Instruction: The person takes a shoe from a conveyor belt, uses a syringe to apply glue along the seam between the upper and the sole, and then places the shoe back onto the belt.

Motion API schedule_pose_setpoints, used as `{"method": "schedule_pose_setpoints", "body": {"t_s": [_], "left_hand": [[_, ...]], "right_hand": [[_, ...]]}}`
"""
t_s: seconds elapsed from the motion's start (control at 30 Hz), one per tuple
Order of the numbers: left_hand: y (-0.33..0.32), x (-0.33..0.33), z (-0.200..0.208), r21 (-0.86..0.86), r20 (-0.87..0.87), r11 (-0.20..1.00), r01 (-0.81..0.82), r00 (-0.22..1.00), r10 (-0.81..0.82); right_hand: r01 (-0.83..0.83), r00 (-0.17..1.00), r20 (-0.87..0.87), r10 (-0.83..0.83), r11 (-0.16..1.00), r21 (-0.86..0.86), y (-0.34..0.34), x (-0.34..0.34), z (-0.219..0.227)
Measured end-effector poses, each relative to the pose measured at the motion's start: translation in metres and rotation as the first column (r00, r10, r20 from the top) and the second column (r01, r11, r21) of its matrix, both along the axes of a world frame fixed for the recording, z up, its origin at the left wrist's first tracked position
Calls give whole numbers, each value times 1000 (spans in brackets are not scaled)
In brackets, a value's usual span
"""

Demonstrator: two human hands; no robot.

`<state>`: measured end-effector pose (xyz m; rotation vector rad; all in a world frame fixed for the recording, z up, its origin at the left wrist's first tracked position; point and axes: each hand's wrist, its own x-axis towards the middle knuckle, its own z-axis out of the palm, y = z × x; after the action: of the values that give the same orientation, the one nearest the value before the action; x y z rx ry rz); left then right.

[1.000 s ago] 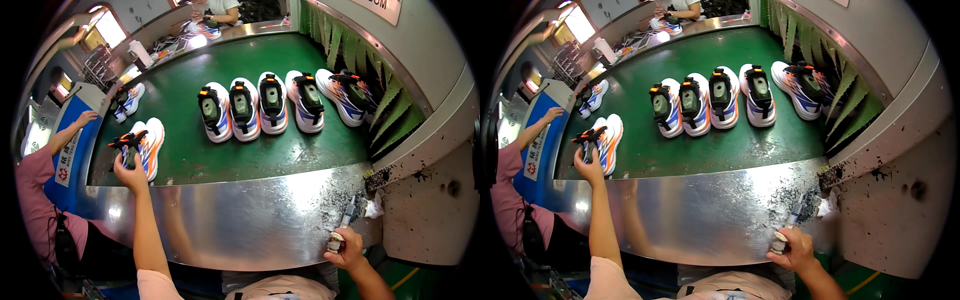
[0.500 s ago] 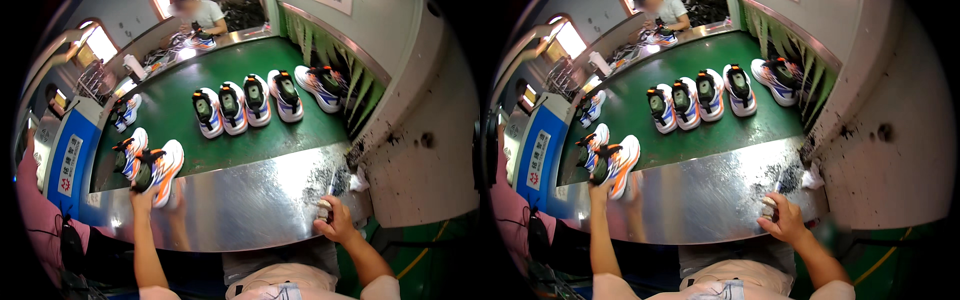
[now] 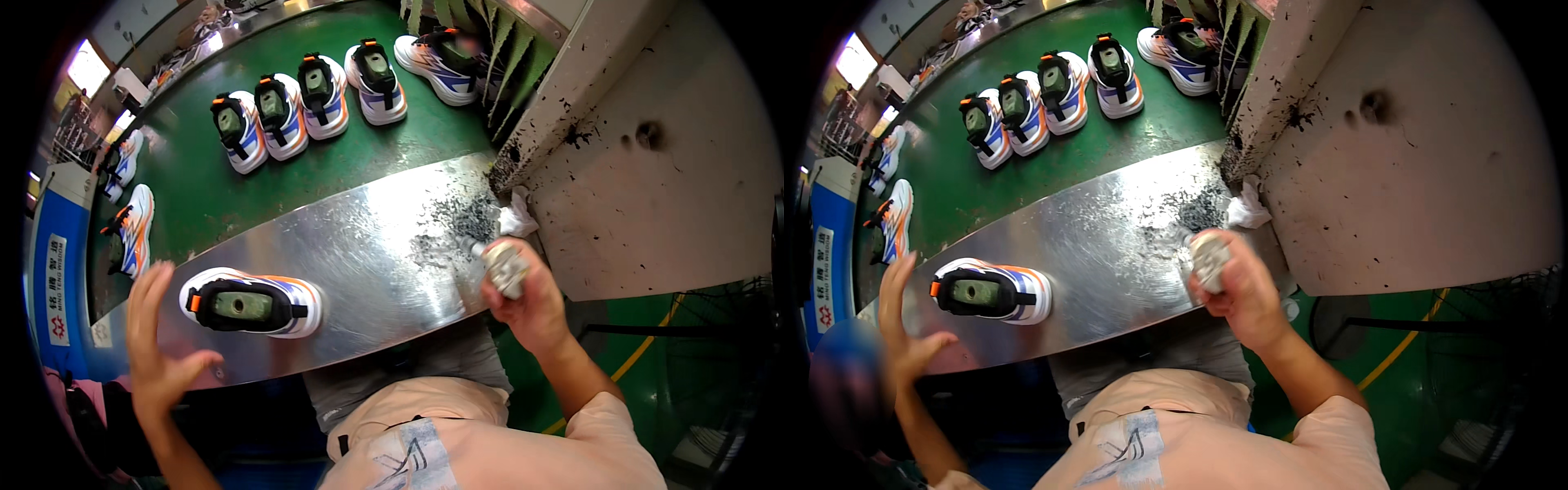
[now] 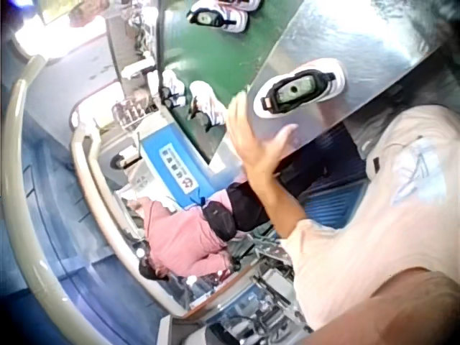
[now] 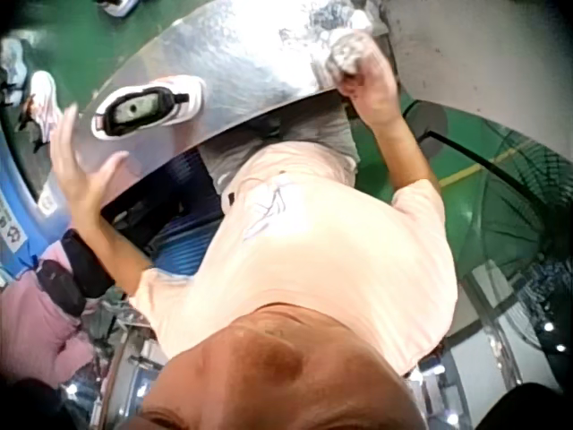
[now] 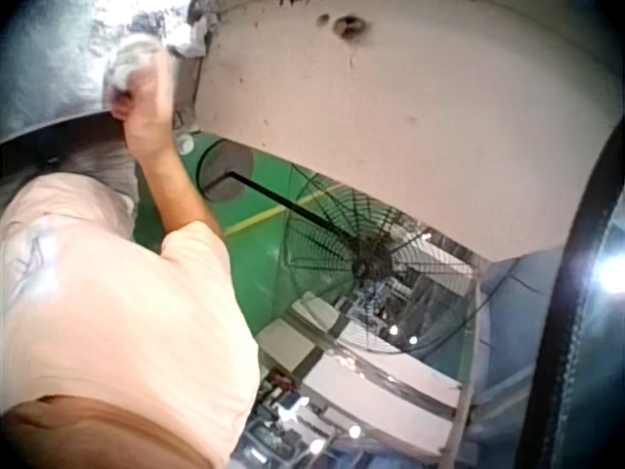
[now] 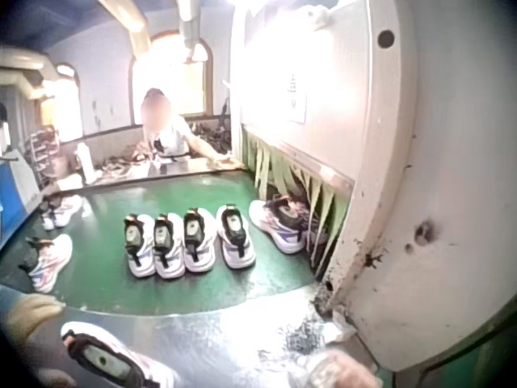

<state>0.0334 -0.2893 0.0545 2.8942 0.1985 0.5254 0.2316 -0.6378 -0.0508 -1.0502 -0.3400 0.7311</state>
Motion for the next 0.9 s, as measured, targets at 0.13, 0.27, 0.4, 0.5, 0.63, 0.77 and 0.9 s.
{"method": "schedule_pose_setpoints", "body": {"t_s": [0.13,0.27,0.4,0.5,0.63,0.77,0.9], "left_hand": [[11,60,-24,-234,-345,955,180,904,-255],[-11,40,-44,-114,-123,966,231,962,-244],[-64,2,-54,-27,29,977,214,977,-213],[-86,-21,-64,7,49,987,163,985,-163],[-93,-35,-81,-18,145,988,152,978,-148],[-97,-45,-97,45,208,991,126,969,-132],[-97,-56,-99,-35,209,992,118,972,-108]], "right_hand": [[165,953,-256,-164,986,-16,1,23,-5],[115,947,-296,-122,993,-41,3,24,-3],[118,987,142,-70,924,-365,4,12,-15],[173,926,376,16,870,-462,1,3,-15],[142,888,436,143,819,-556,15,-7,1],[-190,962,158,222,963,-191,70,4,59],[-600,800,-12,600,800,1,175,-23,98]]}}
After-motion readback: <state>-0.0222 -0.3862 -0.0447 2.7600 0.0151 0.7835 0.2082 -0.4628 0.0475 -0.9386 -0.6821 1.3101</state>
